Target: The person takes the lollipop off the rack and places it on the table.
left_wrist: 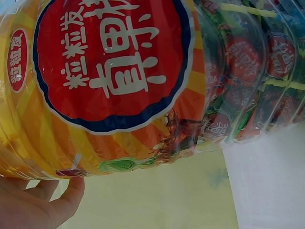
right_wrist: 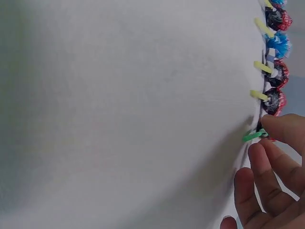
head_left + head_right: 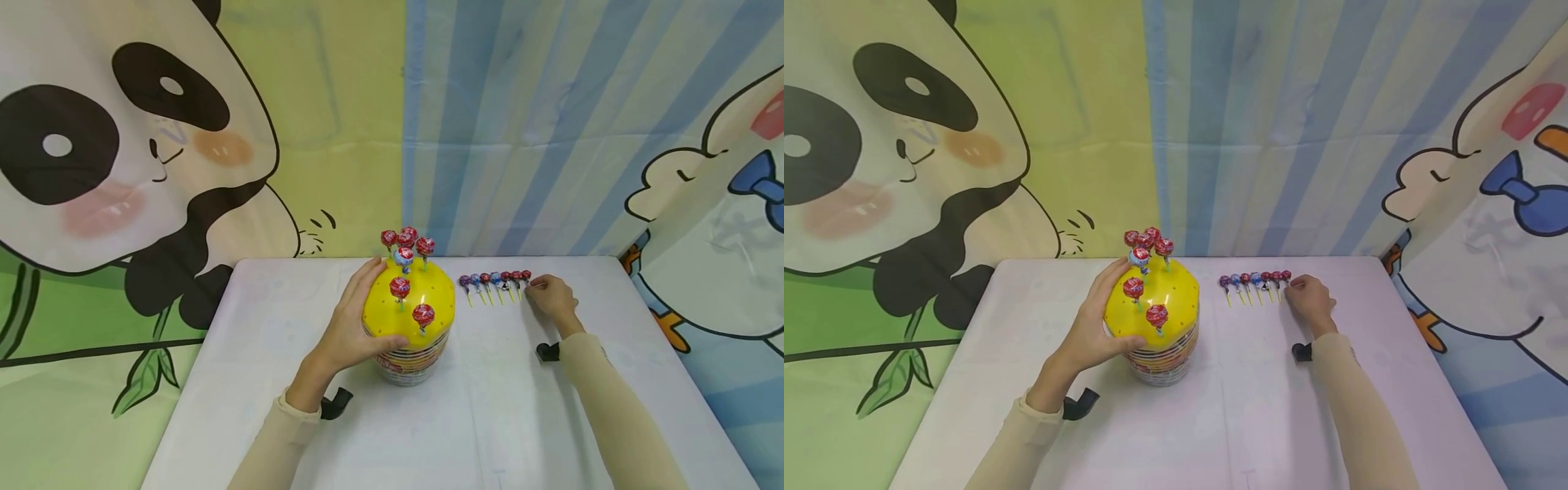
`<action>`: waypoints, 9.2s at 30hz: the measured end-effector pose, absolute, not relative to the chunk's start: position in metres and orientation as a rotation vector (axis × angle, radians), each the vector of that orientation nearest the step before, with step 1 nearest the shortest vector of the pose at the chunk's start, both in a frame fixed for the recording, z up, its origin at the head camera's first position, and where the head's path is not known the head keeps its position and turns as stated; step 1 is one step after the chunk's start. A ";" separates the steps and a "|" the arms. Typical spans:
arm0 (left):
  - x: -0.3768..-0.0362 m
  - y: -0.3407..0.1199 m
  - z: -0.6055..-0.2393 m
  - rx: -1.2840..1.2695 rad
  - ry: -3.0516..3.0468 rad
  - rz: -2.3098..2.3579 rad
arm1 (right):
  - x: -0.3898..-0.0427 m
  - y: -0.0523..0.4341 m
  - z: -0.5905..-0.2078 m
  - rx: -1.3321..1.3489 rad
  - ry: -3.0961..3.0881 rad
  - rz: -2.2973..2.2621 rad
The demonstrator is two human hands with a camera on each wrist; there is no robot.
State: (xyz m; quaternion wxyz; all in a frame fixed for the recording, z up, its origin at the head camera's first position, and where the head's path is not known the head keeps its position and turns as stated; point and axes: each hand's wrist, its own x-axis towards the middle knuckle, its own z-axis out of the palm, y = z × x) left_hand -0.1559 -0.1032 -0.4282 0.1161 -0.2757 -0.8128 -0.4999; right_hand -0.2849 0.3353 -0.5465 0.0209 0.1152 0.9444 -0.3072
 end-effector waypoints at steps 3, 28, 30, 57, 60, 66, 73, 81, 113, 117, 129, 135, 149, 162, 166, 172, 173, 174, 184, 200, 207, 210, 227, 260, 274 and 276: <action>-0.156 -0.103 -0.428 -0.807 -2.380 -1.467 | -0.281 0.333 -0.538 0.318 2.968 -0.997; -0.156 -0.105 -0.430 -0.812 -2.372 -1.455 | -0.183 0.206 -0.389 -0.677 2.852 -1.715; -0.156 -0.104 -0.430 -0.813 -2.370 -1.455 | -0.174 0.198 -0.381 -0.790 2.781 -1.749; -0.155 -0.104 -0.428 -0.815 -2.364 -1.422 | -0.122 0.145 -0.388 -1.121 2.525 -1.815; -0.155 -0.104 -0.428 -0.810 -2.368 -1.428 | -0.121 0.144 -0.389 -1.107 2.529 -1.828; -0.155 -0.104 -0.429 -0.802 -2.380 -1.435 | -0.123 0.141 -0.390 -1.096 2.525 -1.854; -0.154 -0.104 -0.429 -0.799 -2.382 -1.430 | -0.125 0.141 -0.389 -1.110 2.514 -1.871; -0.155 -0.105 -0.429 -0.787 -2.391 -1.433 | -0.129 0.143 -0.382 -1.152 2.348 -2.062; -0.158 -0.103 -0.427 -0.801 -2.383 -1.434 | -0.250 0.317 -0.494 0.206 2.750 -1.820; -0.158 -0.104 -0.427 -0.800 -2.385 -1.438 | -0.260 0.335 -0.510 0.344 2.778 -1.696; -0.156 -0.102 -0.429 -0.806 -2.380 -1.461 | -0.278 0.366 -0.549 0.620 2.759 -1.304; -0.157 -0.102 -0.429 -0.822 -2.367 -1.454 | -0.282 0.365 -0.552 0.709 2.755 -1.219; -0.156 -0.103 -0.430 -0.793 -2.381 -1.452 | -0.287 0.356 -0.556 0.689 2.777 -1.141; -0.156 -0.103 -0.429 -0.792 -2.380 -1.462 | -0.275 0.337 -0.519 0.544 2.836 -1.466; -0.156 -0.103 -0.430 -0.788 -2.381 -1.449 | -0.267 0.312 -0.489 0.318 2.848 -1.672; -0.155 -0.103 -0.431 -0.793 -2.377 -1.446 | -0.246 0.268 -0.439 -0.048 2.810 -1.882; -0.155 -0.103 -0.432 -0.797 -2.375 -1.448 | -0.242 0.261 -0.431 -0.095 2.799 -1.904; -0.155 -0.103 -0.432 -0.803 -2.372 -1.449 | -0.238 0.254 -0.424 -0.147 2.793 -1.923; -0.156 -0.104 -0.432 -0.812 -2.360 -1.441 | -0.210 0.203 -0.383 -0.635 2.767 -1.938; -0.155 -0.105 -0.432 -0.803 -2.374 -1.452 | -0.194 0.150 -0.369 -0.861 2.555 -1.917; -0.155 -0.105 -0.433 -0.816 -2.363 -1.461 | -0.193 0.140 -0.371 -0.851 2.552 -1.892; -0.155 -0.104 -0.433 -0.820 -2.363 -1.456 | -0.193 0.139 -0.371 -0.850 2.557 -1.893; -0.154 -0.104 -0.433 -0.810 -2.367 -1.471 | -0.195 0.139 -0.369 -0.927 2.590 -1.930; -0.155 -0.103 -0.433 -0.793 -2.363 -1.431 | -0.224 0.238 -0.534 0.029 2.729 -1.325; -0.154 -0.103 -0.430 -0.783 -2.368 -1.434 | -0.218 0.233 -0.550 0.099 2.784 -1.048; -0.154 -0.103 -0.430 -0.780 -2.373 -1.437 | -0.216 0.232 -0.550 0.098 2.796 -1.034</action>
